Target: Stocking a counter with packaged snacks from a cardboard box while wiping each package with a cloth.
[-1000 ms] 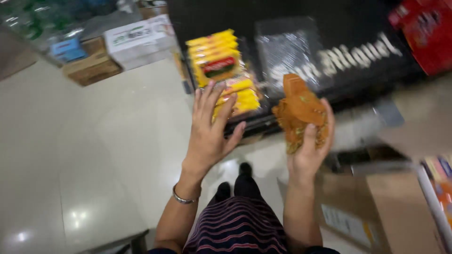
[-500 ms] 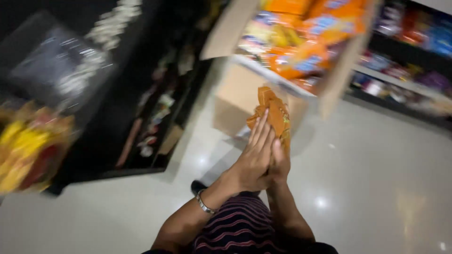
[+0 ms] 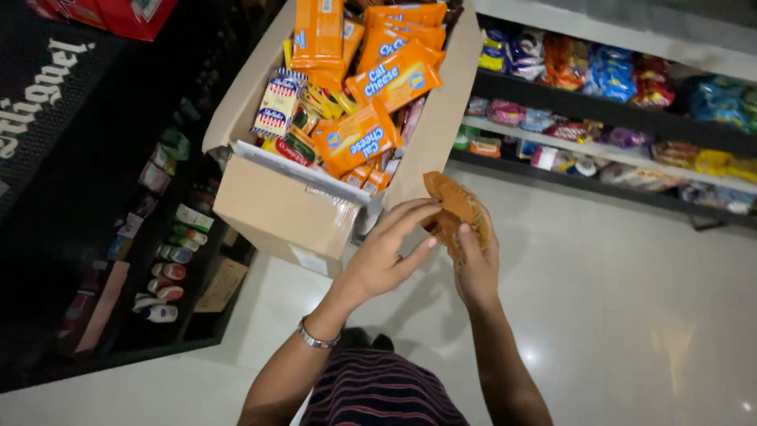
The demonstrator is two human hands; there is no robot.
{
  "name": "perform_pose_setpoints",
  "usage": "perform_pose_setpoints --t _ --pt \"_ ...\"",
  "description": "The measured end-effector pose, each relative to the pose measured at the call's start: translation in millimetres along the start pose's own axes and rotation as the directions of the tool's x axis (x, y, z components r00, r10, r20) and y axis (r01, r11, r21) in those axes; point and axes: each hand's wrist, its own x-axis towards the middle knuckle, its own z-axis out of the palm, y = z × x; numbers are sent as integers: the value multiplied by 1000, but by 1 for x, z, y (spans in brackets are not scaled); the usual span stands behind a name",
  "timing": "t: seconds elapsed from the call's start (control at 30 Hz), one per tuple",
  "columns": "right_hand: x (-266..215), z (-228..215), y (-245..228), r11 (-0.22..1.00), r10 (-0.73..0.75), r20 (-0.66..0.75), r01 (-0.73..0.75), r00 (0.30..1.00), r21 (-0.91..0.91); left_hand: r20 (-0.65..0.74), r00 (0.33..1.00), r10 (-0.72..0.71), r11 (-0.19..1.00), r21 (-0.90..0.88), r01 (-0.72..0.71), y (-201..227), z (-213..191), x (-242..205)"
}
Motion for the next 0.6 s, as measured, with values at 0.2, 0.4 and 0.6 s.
perform_pose_setpoints --t 0.2,0.4,0.6 --pt "83 -14 -4 958 -31 288 111 957 -265 -110 991 -74 984 151 90 -28 -6 43" --pt "184 -14 15 871 -54 546 307 836 -383 -302 942 -147 913 325 246 -76 -26 91" --pt "284 17 13 655 239 831 548 503 -520 -435 849 -300 765 422 486 -135 -61 146"
